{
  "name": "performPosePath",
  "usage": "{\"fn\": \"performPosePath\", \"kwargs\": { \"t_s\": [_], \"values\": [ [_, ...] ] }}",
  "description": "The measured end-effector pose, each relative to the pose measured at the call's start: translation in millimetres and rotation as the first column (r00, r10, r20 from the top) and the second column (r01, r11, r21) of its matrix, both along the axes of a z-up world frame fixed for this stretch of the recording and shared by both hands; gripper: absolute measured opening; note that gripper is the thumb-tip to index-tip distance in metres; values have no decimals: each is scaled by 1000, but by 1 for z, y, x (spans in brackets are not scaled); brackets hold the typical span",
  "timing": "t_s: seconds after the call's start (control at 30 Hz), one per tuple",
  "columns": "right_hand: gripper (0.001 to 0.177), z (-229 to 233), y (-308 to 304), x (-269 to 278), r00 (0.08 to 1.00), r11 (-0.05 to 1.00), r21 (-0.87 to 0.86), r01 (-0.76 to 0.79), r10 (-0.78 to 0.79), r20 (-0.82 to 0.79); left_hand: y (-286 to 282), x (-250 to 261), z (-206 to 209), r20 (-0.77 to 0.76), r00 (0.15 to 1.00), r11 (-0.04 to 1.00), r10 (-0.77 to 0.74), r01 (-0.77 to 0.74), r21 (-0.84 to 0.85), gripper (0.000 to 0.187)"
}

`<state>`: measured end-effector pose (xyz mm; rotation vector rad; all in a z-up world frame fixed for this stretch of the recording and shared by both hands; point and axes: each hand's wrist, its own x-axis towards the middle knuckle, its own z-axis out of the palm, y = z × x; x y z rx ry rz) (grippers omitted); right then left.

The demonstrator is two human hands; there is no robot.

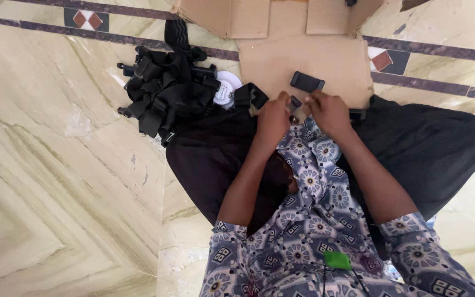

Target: The person sits on the floor and assembles black straps by attaching buckles and threading webbing through them. They handle multiple strap components, aligning and securing parts together.

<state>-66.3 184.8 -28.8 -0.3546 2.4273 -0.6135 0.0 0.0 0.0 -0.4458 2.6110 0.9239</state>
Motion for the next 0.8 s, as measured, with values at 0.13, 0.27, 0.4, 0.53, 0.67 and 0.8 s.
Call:
{"fn": "performPosePath", "kwargs": {
  "t_s": [0.13,0.27,0.4,0.53,0.67,0.8],
  "values": [
    [23,14,1,-5,923,700,-603,382,-249,295,1,-17,21,-210,882,797,421,-249,550,25],
    [36,21,-5,-8,853,466,-725,507,-150,500,7,-22,15,-258,814,691,521,-225,687,18],
    [45,23,-8,-11,848,388,-756,526,-183,497,20,-22,-1,-101,844,622,526,-301,723,24],
    [47,25,-11,-11,878,459,-748,479,-262,402,23,-25,2,-138,874,621,465,-211,755,40],
    [43,28,-13,-11,903,480,-767,426,-285,323,27,-29,17,-255,871,705,421,-137,696,43],
    [22,36,-12,-10,852,600,-605,524,-376,365,27,-34,25,-297,858,795,419,-189,576,29]
  ]
}}
